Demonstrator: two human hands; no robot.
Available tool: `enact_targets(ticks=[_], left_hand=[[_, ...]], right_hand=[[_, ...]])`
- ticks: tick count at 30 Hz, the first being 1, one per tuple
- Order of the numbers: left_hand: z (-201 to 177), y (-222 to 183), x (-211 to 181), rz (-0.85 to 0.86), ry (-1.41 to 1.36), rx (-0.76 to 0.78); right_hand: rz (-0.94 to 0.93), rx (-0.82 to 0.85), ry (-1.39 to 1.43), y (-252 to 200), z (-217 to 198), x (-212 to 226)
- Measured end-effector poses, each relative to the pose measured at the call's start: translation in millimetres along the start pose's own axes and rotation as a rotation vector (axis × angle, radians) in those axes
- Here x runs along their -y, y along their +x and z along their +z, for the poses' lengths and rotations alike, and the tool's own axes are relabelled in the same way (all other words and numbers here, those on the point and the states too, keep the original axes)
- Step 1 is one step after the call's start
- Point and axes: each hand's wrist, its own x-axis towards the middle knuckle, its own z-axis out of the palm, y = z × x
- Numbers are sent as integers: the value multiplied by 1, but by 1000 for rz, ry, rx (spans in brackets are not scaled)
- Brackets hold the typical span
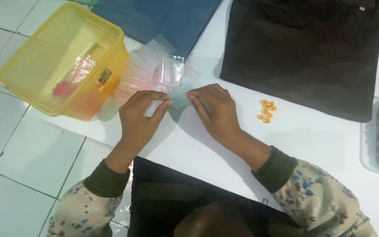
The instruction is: Sorting small orange beads from a container and placing them into small plastic bags
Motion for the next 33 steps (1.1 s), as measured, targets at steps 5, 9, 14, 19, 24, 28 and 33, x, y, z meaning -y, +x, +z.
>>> enact_targets(ticks=[5, 9, 14, 19, 24, 28, 33], left_hand=[[10, 22, -16, -278, -311, 82], [28, 43, -29, -430, -538, 163], [65, 68, -41, -324, -531, 258], [96, 89, -54, -145, -475, 455], [128, 98, -70, -182, -600, 496], [148, 85, -73, -198, -662, 446], [157, 72, -68, -128, -609, 309]], right_hand=[[256, 12, 329, -6, -30, 9], [414, 13, 502, -12, -58, 16], [425, -157, 640, -21, -87, -38], [519, -357, 690, -8, -129, -37], [310, -224, 346, -22, -140, -67], [239, -159, 245, -19, -140, -66], [238, -126, 246, -15, -128, -40]])
